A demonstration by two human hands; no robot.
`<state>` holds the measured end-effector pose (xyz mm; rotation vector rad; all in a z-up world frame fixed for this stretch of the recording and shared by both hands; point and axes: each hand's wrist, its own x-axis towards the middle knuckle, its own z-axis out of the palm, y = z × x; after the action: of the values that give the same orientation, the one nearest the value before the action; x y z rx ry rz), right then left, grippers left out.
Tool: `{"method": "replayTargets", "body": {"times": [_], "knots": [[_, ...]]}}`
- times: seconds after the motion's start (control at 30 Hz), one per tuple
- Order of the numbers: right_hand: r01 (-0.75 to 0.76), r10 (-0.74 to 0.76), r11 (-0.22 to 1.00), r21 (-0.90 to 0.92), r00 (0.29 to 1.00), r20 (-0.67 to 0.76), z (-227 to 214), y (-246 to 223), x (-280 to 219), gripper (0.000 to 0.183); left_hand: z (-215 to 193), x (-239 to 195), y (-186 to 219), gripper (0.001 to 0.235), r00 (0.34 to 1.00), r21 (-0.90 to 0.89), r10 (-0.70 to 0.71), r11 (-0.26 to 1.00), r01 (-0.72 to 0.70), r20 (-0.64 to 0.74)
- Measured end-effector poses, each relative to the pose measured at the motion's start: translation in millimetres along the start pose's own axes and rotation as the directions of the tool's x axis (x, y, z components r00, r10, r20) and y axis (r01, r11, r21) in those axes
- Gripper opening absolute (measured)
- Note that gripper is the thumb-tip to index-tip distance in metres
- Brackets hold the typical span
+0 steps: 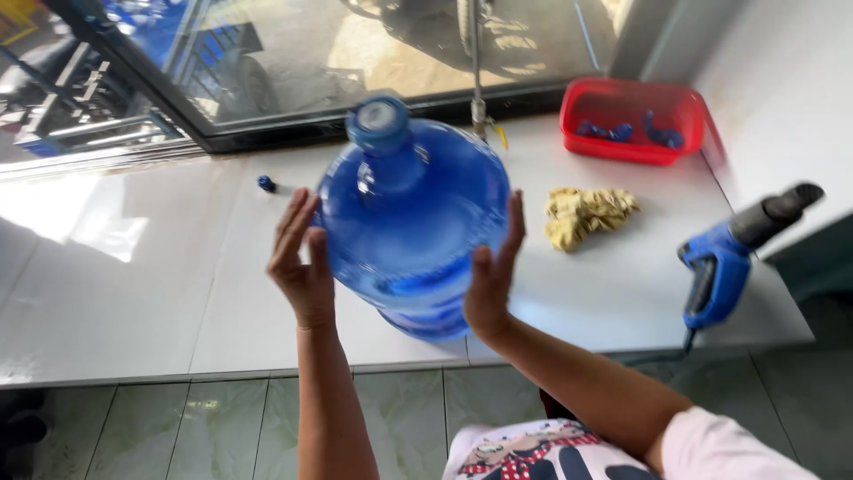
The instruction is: Fill and heat-seal large blue plastic water jugs.
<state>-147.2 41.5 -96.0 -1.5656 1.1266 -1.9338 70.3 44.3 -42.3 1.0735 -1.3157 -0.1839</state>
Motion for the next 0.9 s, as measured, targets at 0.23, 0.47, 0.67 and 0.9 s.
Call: {"method": "replayTargets", "body": {"times": [0.23,0.47,0.67,0.9], "knots": [[0.01,-0.007,1.0,-0.021,0.993,0.121,-31,29,-4,0.079,43,-82,49,0.059,0.977,0.22,0.111,0.973,-0.069,-0.183],[-0.167,0.41,0.67,-0.724,0.896,0.173,-146,307,73,0.091,60,-101,53,0.071,0.985,0.346,0.095,0.938,-0.04,-0.145],[-0.158,0.507,0.619,-0.77,0.828,0.238,-150,424,56,0.074,82,-99,36,0.072,0.965,0.399,0.09,0.917,0.015,-0.244],[0.119,0.197,0.929,-0.352,0.645,0.738,-61,402,-15,0.075,92,-98,37,0.073,0.939,0.404,0.1,0.914,0.045,-0.329]]}}
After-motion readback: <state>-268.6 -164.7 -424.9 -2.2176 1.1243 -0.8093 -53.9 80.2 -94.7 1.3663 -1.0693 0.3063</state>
